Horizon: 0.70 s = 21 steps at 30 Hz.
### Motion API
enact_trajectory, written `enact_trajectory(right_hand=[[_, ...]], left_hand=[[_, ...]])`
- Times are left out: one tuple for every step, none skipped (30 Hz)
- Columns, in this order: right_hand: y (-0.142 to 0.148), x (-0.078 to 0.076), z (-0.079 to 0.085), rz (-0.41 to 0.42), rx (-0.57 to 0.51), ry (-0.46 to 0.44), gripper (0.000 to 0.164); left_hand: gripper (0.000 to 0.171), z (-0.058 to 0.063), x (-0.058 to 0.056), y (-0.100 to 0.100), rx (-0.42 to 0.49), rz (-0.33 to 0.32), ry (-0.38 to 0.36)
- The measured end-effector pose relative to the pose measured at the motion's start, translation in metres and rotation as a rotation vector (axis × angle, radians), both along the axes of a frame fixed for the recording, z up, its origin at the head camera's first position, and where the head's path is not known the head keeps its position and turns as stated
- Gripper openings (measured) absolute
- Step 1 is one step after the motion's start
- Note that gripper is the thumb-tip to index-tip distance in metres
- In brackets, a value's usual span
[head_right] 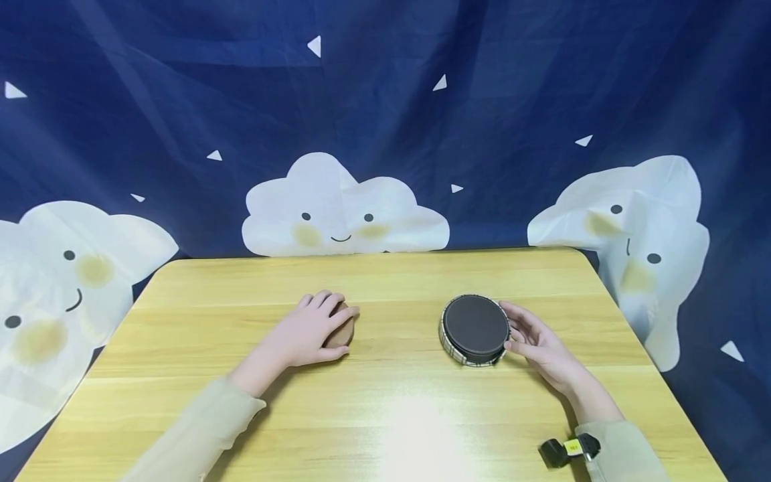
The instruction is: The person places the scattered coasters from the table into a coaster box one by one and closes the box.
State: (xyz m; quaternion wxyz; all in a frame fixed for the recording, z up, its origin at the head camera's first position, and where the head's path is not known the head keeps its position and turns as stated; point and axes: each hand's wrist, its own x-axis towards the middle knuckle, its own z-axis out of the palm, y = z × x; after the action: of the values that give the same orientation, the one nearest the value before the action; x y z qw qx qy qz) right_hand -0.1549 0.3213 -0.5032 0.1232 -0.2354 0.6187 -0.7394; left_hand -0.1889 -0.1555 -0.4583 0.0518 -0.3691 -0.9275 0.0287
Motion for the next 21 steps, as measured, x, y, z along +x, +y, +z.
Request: enact_trajectory(right_hand=[[0.0,0.0,0.0,0.001,-0.002,0.001,0.07],[0.0,0.0,0.001,0.003,-0.003,0.001,0.07],[0.0,0.0,0.001,0.003,-0.003,0.002,0.07],[-0.001,0.001,0.002,0.005,-0.004,0.003,0.07],[-0.001,0.001,0.002,0.006,-0.003,0.004,0.069],[-0.001,0.001,0.002,0.006,-0.002,0.006,0.069],[-0.001,0.002,0.002,0.005,-0.001,0.007,0.069],[-0.001,0.002,0.003,0.003,0.001,0.007,0.069],[-0.002,0.002,0.003,0.002,0.002,0.008,0.069],[-0.002,0.002,0.003,0.001,0.001,0.008,0.069],[-0.002,0.002,0.003,0.0,0.0,0.008,0.069],[-0.002,0.002,0.003,0.0,-0.003,0.008,0.069],[-0.002,0.002,0.003,0.001,-0.005,0.007,0.069],[-0.002,0.002,0.004,0.002,-0.007,0.007,0.069],[-0.002,0.002,0.004,0.003,-0.009,0.007,0.069],[-0.002,0.002,0.004,0.005,-0.011,0.007,0.069],[-0.002,0.002,0.004,0.006,-0.012,0.007,0.069],[-0.002,0.002,0.004,0.007,-0.012,0.006,0.069],[-0.003,0.002,0.004,0.006,-0.011,0.007,0.069],[-0.003,0.002,0.004,0.006,-0.011,0.007,0.069],[-0.003,0.002,0.004,0.006,-0.01,0.007,0.069]], left_hand=[[0.072,0.001,0.0,0.003,0.0,-0.005,0.0],[0.073,0.002,-0.001,0.006,-0.002,-0.007,-0.004],[0.073,0.002,-0.001,0.009,-0.002,-0.012,-0.005],[0.074,0.003,-0.002,0.012,-0.005,-0.015,-0.01],[0.075,0.004,-0.003,0.015,-0.001,-0.022,-0.013],[0.076,0.005,-0.003,0.018,-0.004,-0.026,-0.014],[0.076,0.005,-0.004,0.021,-0.004,-0.031,-0.015],[0.076,0.006,-0.005,0.025,-0.007,-0.034,-0.014],[0.077,0.007,-0.006,0.028,-0.005,-0.04,-0.011],[0.076,0.008,-0.007,0.031,-0.006,-0.044,-0.008],[0.076,0.009,-0.008,0.035,-0.006,-0.049,-0.005],[0.076,0.009,-0.009,0.038,-0.013,-0.051,-0.003],[0.076,0.011,-0.01,0.042,-0.014,-0.056,-0.001],[0.076,0.012,-0.011,0.045,-0.015,-0.061,0.0],[0.076,0.013,-0.012,0.049,-0.017,-0.066,-0.001],[0.076,0.014,-0.013,0.053,-0.024,-0.07,-0.001],[0.076,0.015,-0.014,0.056,-0.025,-0.075,-0.003],[0.076,0.016,-0.015,0.06,-0.028,-0.079,-0.001],[0.076,0.017,-0.016,0.064,-0.03,-0.084,0.001],[0.076,0.018,-0.017,0.067,-0.032,-0.089,0.002],[0.077,0.019,-0.017,0.071,-0.037,-0.094,0.005]])
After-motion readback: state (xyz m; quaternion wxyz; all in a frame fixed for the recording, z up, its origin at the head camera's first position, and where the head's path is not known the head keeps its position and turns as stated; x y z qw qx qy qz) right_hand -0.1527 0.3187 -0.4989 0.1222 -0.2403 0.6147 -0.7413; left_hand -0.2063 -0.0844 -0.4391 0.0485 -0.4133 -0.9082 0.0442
